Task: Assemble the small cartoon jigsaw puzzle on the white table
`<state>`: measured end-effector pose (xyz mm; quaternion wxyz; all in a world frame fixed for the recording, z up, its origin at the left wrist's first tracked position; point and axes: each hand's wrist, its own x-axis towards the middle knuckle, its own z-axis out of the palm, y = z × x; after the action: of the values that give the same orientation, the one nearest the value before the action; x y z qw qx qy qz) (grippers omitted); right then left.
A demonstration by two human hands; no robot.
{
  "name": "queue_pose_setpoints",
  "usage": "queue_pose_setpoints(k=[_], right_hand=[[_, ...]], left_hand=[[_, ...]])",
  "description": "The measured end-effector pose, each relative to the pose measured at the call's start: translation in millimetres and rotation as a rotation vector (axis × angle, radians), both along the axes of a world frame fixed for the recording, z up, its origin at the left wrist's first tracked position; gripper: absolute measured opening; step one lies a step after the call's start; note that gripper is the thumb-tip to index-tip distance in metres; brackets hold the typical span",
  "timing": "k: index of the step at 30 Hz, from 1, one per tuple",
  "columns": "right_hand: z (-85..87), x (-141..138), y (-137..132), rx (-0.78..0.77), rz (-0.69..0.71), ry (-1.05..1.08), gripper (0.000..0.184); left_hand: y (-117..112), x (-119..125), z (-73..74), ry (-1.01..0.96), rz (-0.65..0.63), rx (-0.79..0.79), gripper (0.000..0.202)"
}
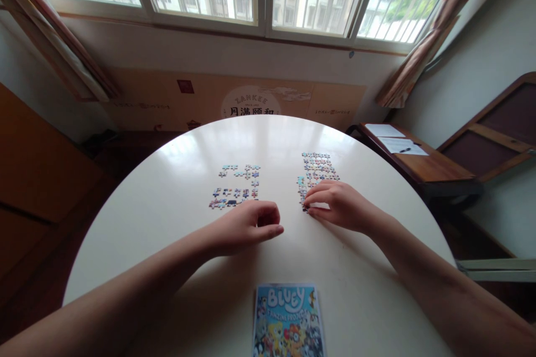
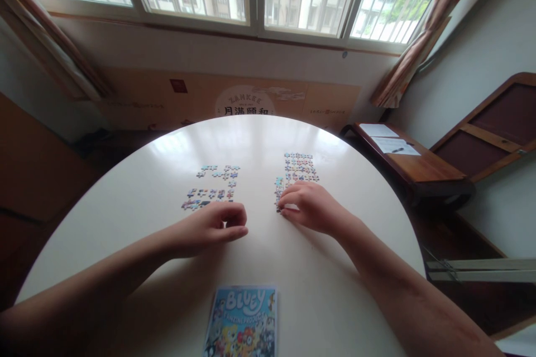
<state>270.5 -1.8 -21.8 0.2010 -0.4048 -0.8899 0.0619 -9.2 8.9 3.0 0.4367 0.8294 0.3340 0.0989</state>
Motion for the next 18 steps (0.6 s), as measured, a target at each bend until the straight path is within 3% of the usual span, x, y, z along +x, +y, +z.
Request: queue_pose_setpoints(k=[9,18], right_hand=[[-2.7,2,2,0.006,0.011,0.005,0.014],[0.7,15,2,0.048,-0.121,0.086,0.014]], left_hand=[[-1,-1,0.8,-0.005,0.002,-0.003,0.028],[1,-2,0.9,0.019,-0.011,0.047,0.029]])
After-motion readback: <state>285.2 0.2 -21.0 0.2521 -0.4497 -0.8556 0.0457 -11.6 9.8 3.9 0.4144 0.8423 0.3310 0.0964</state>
